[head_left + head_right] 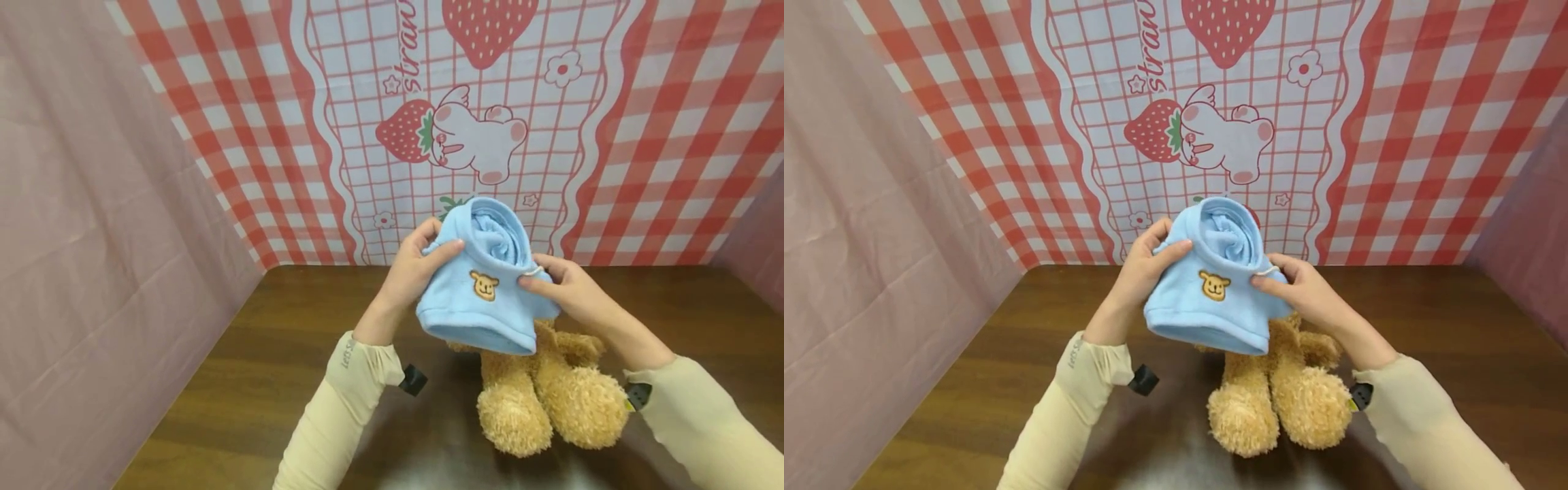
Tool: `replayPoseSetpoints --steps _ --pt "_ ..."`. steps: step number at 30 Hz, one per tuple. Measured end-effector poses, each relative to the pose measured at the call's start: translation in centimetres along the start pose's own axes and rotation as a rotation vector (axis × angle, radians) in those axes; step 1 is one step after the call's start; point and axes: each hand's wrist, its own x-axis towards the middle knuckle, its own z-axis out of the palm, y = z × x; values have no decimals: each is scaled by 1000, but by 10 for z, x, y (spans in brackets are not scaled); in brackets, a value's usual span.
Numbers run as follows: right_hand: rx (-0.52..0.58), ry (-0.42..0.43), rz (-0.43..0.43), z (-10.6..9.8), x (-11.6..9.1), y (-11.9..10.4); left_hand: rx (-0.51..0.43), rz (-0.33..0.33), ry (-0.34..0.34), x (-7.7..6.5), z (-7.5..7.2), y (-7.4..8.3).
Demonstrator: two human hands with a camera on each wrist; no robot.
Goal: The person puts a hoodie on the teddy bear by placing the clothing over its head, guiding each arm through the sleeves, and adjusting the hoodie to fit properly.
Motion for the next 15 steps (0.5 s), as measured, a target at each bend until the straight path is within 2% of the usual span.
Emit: replayPoseSetpoints --steps 3,6,8,11,15 --pt "79 56 14 -4 -4 1 -33 -39 -1 -1 1 -5" --pt "169 79 -16 -8 -6 1 -52 -60 -3 -1 2 -10" --pt "189 78 -45 -11 -7 0 -47 -60 -4 0 2 -13" --pt "97 91 -65 -14 -8 -1 -34 -73 11 1 1 -18" --pt "-100 140 -72 -18 -8 -2 -11 -102 29 2 -1 -25"
